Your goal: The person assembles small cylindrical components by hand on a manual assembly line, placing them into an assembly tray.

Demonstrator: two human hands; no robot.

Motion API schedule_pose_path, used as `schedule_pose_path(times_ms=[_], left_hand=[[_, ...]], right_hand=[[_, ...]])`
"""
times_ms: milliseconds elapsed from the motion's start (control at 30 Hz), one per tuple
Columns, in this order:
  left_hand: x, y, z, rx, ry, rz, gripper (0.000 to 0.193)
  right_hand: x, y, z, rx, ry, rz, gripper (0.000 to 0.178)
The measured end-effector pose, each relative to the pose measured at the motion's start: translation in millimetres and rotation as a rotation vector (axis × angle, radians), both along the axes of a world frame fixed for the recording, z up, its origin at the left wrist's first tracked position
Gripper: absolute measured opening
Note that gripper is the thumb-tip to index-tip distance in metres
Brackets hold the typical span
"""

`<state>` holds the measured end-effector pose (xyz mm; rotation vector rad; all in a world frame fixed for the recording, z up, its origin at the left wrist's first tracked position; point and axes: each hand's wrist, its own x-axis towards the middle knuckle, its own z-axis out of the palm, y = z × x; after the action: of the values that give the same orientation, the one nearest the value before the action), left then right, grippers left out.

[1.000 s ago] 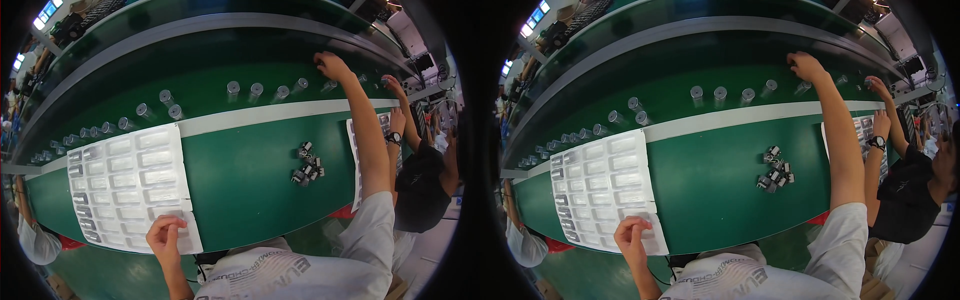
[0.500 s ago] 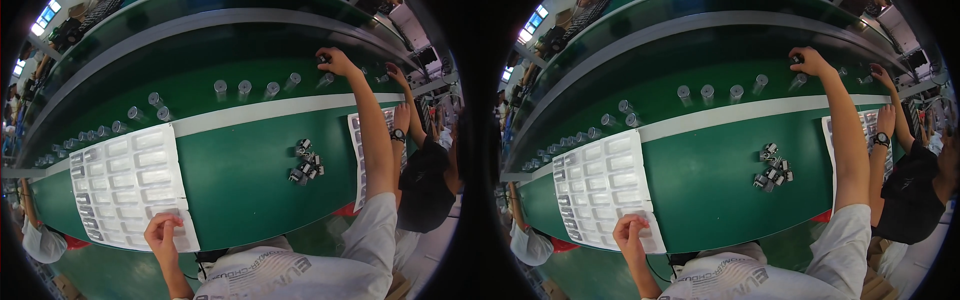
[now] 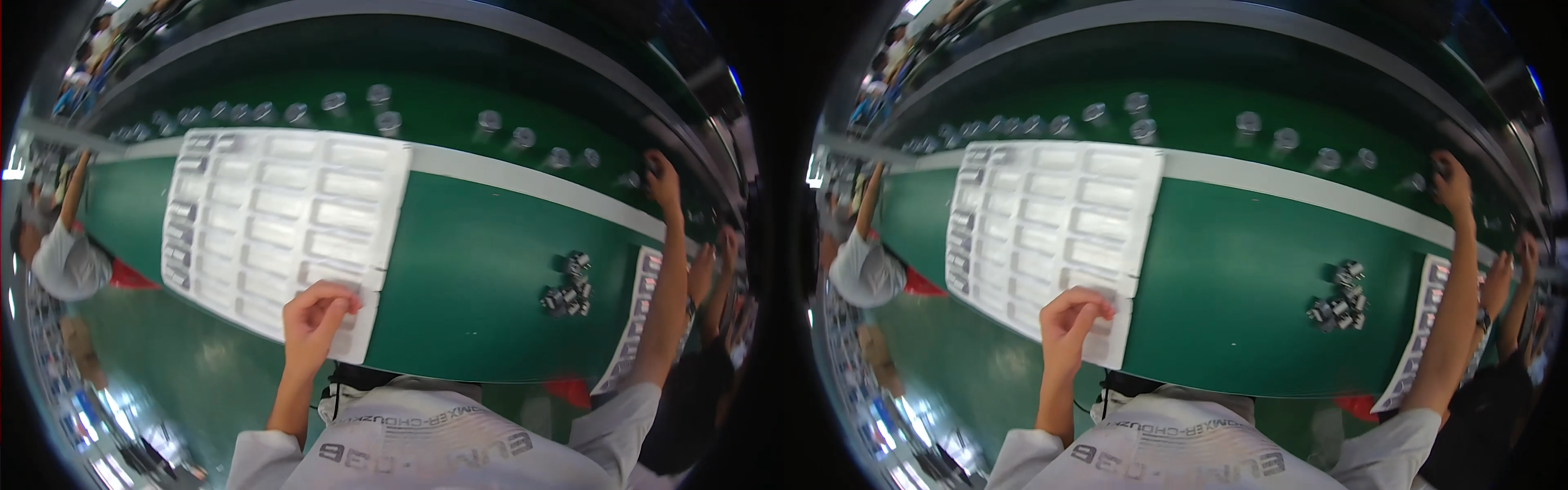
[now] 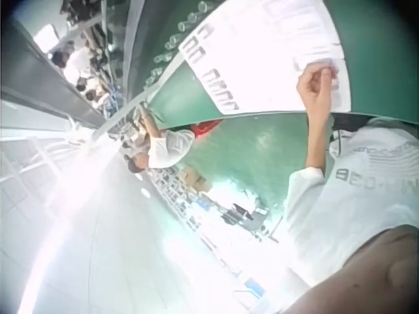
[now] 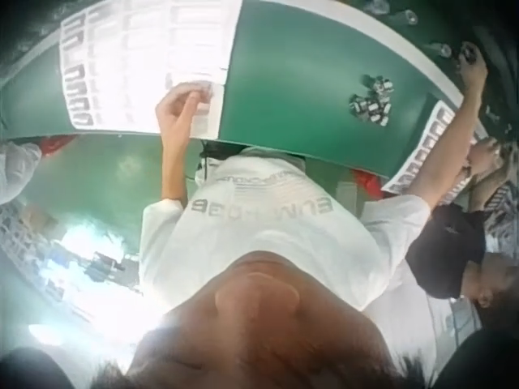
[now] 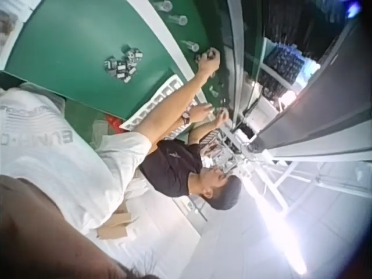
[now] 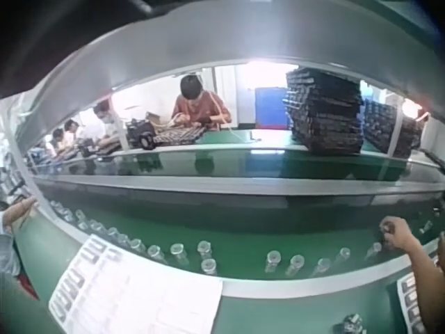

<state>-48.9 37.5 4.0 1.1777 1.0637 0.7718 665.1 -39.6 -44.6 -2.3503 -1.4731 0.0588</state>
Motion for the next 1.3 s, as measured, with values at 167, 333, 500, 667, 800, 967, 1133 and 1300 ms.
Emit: schedule_pose_path(times_ms=[167,333,500,667,800,967,1133,1300], left_hand=[[-21.7,9.1,24.0,0.134,-0.027,0.050,0.011],[-63.7,100.1,32.6,0.972,0.679,0.189,0.017],[-102.5,228.8,24.3,1.192,0.870,0.022,0.031],[-103.2,268.4,14.0,1.156,1.027,-0.385,0.045],[-95.8,275.3,-1.5,1.228,1.013,-0.363,0.040],[-81.9,280.4,-18.0,1.041,0.825,-0.230,0.029],[-79.7,290.6,-19.8,1.058,0.864,-0.132,0.023],[-81.0,256.8,-8.3,0.693,0.355,0.101,0.034]], right_hand=[[-71.0,-5.7,61.7,0.091,0.425,0.035,0.039],[-296.0,-1.7,100.9,0.034,0.367,0.326,0.037],[-375.5,1.1,82.0,-0.112,0.347,0.400,0.035],[-386.2,-0.2,85.9,0.097,0.286,0.412,0.033],[-399.3,-9.6,66.2,0.429,1.025,0.211,0.037],[-416.6,-18.6,65.1,0.617,1.380,0.095,0.039],[-426.3,-25.4,55.8,0.618,1.514,0.101,0.041],[-429.7,-30.4,57.2,0.536,1.519,0.078,0.037]])
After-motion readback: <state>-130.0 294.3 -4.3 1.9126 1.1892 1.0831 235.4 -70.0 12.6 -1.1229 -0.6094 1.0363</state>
